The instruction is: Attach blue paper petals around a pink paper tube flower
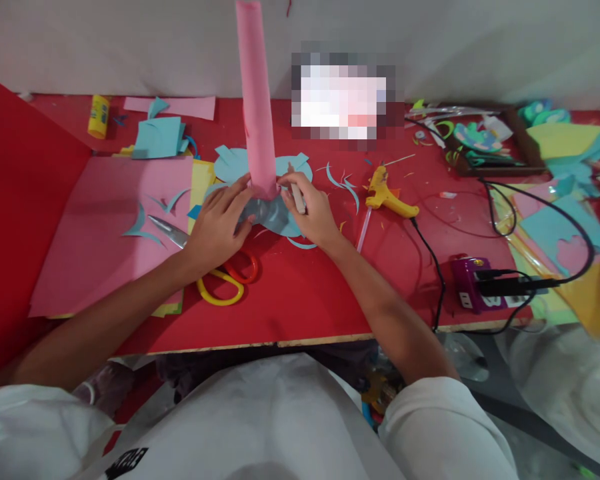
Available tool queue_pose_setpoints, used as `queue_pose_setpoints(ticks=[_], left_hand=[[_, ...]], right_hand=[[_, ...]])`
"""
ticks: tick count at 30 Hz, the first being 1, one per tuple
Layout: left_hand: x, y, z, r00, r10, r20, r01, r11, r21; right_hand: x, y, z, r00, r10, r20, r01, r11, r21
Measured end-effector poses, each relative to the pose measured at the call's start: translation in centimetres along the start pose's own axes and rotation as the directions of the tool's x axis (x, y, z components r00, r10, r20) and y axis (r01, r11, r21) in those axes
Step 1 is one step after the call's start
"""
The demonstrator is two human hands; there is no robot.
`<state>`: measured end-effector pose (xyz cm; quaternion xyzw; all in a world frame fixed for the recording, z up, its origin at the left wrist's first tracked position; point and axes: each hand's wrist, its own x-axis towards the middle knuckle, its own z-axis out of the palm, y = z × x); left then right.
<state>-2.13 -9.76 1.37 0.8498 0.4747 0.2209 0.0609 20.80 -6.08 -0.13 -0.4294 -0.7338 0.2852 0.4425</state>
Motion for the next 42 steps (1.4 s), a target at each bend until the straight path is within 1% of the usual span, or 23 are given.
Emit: queue_pose_setpoints(ticks=[6,11,13,14,16,17,18,19,20,22,23,25,28,30,32,36,42], left_hand=[[0.1,-0.1,0.0,1.000,0.007,-0.007,-0.007,0.998,-0.061],[0.3,-0.6,0.5,1.000,-0.012,0.011,0.013,0.994,-0.109],[0.3,-0.7,0.5,1.000,-0.020,-0.012,0.018,0.994,-0.111],[0.2,-0.7,0.5,0.999,-0.028,-0.040,0.024,0.995,-0.100],[0.1,-0.5,0.3,0.994,-0.048,-0.101,0.044,0.998,-0.048],[-0.1,-0.4,0.2,0.993,-0.051,-0.109,0.050,0.999,-0.011],[-0.2,-0.1,0.1,0.995,-0.047,-0.088,0.050,0.998,0.031],[-0.3,0.1,0.0,0.999,-0.035,-0.034,0.038,0.996,0.075],[-0.5,0.3,-0.1,0.999,-0.017,0.045,0.012,0.993,0.117],[-0.6,0.8,-0.2,0.978,0.017,0.209,-0.056,0.982,0.181],[-0.6,0.9,-0.3,0.963,0.024,0.269,-0.081,0.975,0.205],[-0.5,1.1,-0.4,0.943,0.026,0.330,-0.108,0.966,0.233],[-0.4,1.0,-0.4,0.937,0.029,0.347,-0.118,0.964,0.238],[-0.4,1.0,-0.4,0.936,0.038,0.349,-0.128,0.963,0.238],[-0.3,0.9,-0.4,0.934,0.037,0.356,-0.132,0.960,0.246],[-0.3,1.0,-0.4,0.932,0.021,0.363,-0.130,0.952,0.278],[-0.3,0.9,-0.3,0.934,0.024,0.356,-0.135,0.947,0.291]], right_hand=[[-0.2,-0.4,-0.1,0.998,-0.049,-0.031,0.049,0.999,-0.007],[-0.2,-0.5,-0.1,0.999,-0.049,-0.023,0.049,0.998,0.030],[-0.2,-0.5,0.0,0.999,-0.039,-0.024,0.040,0.998,0.056],[-0.2,-0.4,0.0,0.999,-0.025,-0.030,0.027,0.997,0.068],[-0.2,-0.2,0.0,0.999,0.012,-0.049,-0.008,0.996,0.086],[-0.2,0.0,-0.1,0.998,0.033,-0.055,-0.028,0.996,0.090],[-0.1,0.2,-0.1,0.997,0.052,-0.059,-0.046,0.995,0.092],[-0.1,0.4,-0.1,0.996,0.064,-0.061,-0.058,0.994,0.096],[0.0,0.6,-0.2,0.996,0.072,-0.061,-0.066,0.992,0.105],[0.2,1.0,-0.2,0.996,0.082,-0.044,-0.075,0.987,0.141],[0.3,1.1,-0.2,0.996,0.083,-0.027,-0.078,0.983,0.164],[0.5,1.2,-0.3,0.997,0.071,0.018,-0.073,0.976,0.204],[0.7,1.2,-0.3,0.997,0.018,0.077,-0.033,0.979,0.201],[0.7,1.1,-0.3,0.996,-0.007,0.086,-0.008,0.986,0.167],[0.7,1.2,-0.3,0.996,0.007,0.091,-0.020,0.990,0.140],[0.6,1.7,-0.2,0.992,0.075,0.103,-0.090,0.986,0.139],[0.5,2.3,-0.1,0.987,0.085,0.140,-0.110,0.978,0.180]])
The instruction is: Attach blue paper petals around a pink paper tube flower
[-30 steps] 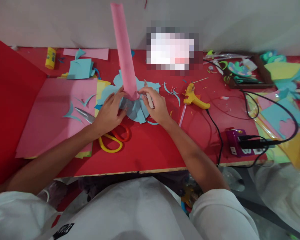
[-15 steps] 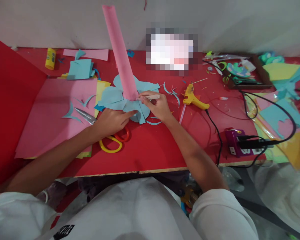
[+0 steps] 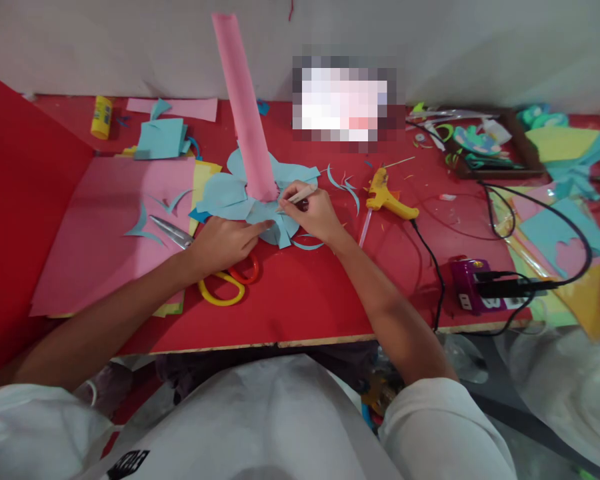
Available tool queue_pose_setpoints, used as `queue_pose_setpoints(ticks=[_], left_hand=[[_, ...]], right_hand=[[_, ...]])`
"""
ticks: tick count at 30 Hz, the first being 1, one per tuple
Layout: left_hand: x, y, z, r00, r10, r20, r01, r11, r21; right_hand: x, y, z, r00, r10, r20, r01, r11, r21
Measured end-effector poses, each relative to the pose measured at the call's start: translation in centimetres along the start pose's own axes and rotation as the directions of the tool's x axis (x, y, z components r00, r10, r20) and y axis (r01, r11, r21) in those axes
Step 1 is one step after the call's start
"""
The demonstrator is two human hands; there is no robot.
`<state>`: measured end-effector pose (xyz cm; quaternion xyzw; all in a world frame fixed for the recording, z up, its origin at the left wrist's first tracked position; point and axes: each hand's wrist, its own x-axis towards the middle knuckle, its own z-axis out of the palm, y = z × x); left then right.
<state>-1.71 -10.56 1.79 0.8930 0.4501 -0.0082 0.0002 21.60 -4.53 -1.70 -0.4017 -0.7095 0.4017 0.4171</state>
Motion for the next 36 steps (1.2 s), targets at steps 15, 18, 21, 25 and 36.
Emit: queue_pose_setpoints(ticks=[15,18,21,25,36], left_hand=[[0.08,-0.06,-0.08,1.000,0.007,0.003,-0.007,1.000,0.002],[0.06,-0.08,-0.03,1.000,0.008,0.002,-0.008,1.000,0.002],[0.05,-0.11,0.09,1.000,0.010,-0.006,-0.010,1.000,-0.004],[0.07,-0.10,0.12,1.000,-0.003,0.002,0.003,1.000,-0.016],[0.10,-0.01,-0.02,1.000,-0.010,0.030,0.010,1.000,-0.008]], right_hand=[[-0.04,-0.33,-0.04,1.000,-0.014,0.015,0.015,0.997,-0.077],[0.01,-0.33,-0.01,1.000,-0.002,0.010,0.003,0.995,-0.097],[0.02,-0.26,-0.01,1.000,-0.007,0.006,0.008,0.995,-0.102],[-0.06,-0.19,-0.02,1.000,-0.023,0.007,0.024,0.996,-0.088],[-0.05,-0.56,-0.07,1.000,-0.017,-0.003,0.017,0.990,-0.142]])
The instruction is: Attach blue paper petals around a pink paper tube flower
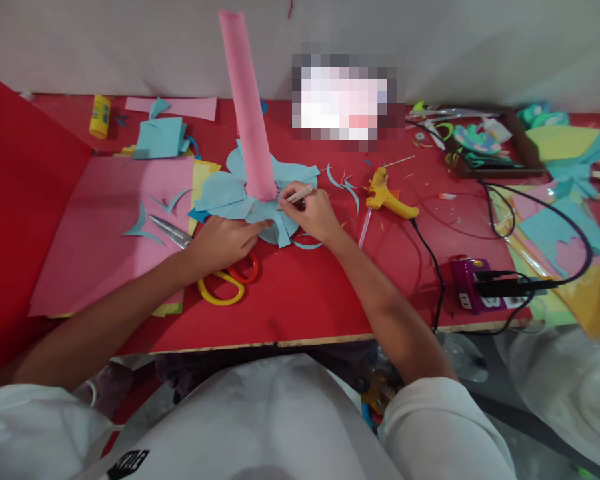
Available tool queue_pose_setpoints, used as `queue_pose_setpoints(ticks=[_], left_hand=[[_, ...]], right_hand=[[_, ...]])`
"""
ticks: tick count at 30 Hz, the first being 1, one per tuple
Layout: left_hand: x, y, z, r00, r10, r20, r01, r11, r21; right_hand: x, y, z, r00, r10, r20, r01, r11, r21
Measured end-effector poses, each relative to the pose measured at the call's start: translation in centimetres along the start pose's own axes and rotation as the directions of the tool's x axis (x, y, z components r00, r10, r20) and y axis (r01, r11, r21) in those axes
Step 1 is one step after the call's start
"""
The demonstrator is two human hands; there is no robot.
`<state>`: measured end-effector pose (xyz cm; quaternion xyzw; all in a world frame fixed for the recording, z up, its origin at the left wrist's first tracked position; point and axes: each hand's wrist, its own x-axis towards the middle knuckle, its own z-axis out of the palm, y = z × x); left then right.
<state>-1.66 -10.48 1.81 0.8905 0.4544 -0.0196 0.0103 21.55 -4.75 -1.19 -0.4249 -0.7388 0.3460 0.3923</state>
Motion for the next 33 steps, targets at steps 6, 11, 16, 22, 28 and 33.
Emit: queue_pose_setpoints(ticks=[6,11,16,22,28,33], left_hand=[[-0.08,-0.02,0.13,1.000,-0.008,-0.018,0.007,1.000,-0.022],[-0.15,-0.09,0.17,0.999,0.004,-0.034,-0.005,0.999,-0.041],[-0.10,-0.13,0.27,0.997,0.034,-0.071,-0.036,0.999,-0.025],[-0.05,-0.22,0.44,0.995,0.060,-0.086,-0.062,0.998,-0.031],[-0.13,-0.28,0.45,0.992,0.077,-0.102,-0.080,0.996,-0.032],[-0.16,-0.22,0.20,0.994,0.073,-0.078,-0.076,0.996,-0.035]], right_hand=[[-0.13,-0.09,0.03,0.998,-0.028,0.052,0.026,0.999,0.034],[-0.16,-0.21,0.04,0.999,0.005,0.054,-0.006,1.000,0.031],[-0.12,-0.02,0.04,1.000,0.020,0.008,-0.020,1.000,-0.002],[-0.06,0.13,0.14,1.000,0.015,0.026,-0.016,1.000,0.013],[-0.12,0.01,0.03,1.000,0.003,-0.020,-0.003,1.000,0.017],[-0.23,-0.22,0.03,0.997,0.040,0.062,-0.042,0.999,0.024]])
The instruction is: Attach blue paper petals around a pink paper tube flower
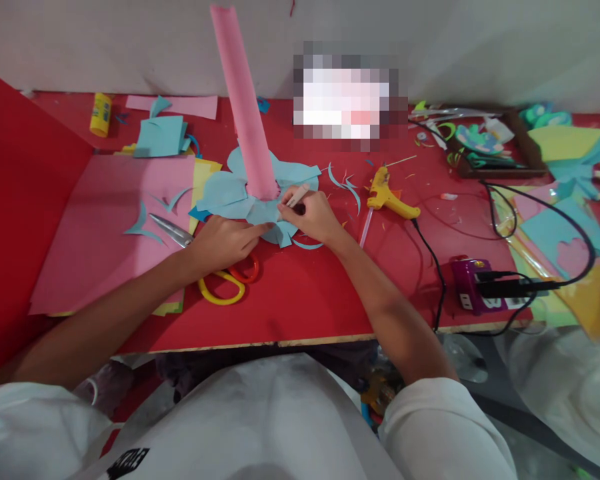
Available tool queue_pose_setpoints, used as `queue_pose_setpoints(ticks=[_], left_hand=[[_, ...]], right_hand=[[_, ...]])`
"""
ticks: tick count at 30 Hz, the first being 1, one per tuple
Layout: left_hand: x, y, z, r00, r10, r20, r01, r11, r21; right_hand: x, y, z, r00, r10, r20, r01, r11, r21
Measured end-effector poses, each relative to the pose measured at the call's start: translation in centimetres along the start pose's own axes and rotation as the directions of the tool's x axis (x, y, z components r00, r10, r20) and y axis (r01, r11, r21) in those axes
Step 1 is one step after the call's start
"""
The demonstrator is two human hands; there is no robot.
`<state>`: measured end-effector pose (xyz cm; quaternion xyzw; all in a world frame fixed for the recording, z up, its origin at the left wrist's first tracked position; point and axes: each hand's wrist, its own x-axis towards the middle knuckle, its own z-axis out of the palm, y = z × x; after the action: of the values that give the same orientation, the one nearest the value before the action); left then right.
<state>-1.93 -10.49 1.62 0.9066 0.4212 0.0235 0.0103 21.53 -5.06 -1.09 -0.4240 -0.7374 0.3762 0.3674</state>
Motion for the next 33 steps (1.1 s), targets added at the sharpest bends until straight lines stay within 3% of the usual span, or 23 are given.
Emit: queue_pose_setpoints(ticks=[6,14,22,28,33], left_hand=[[-0.04,-0.07,0.22,1.000,0.010,-0.022,-0.009,1.000,0.014],[-0.02,-0.10,0.26,1.000,0.003,-0.021,-0.003,1.000,0.019],[-0.06,0.16,-0.10,1.000,-0.012,-0.005,0.012,1.000,-0.001],[-0.08,-0.01,0.07,0.999,0.039,-0.013,-0.039,0.999,0.013],[-0.14,-0.17,0.38,0.998,0.048,-0.029,-0.048,0.999,-0.008]], right_hand=[[0.05,-0.19,-0.12,0.999,-0.003,-0.039,0.001,0.999,-0.038],[-0.08,-0.08,0.11,0.999,0.021,0.042,-0.022,0.999,0.037],[-0.22,-0.46,-0.30,0.995,-0.028,-0.092,0.021,0.997,-0.075],[-0.45,-0.63,-0.15,0.999,0.000,0.036,0.000,1.000,0.012],[-0.51,-0.82,-0.04,0.997,-0.038,0.072,0.039,0.999,-0.022]])
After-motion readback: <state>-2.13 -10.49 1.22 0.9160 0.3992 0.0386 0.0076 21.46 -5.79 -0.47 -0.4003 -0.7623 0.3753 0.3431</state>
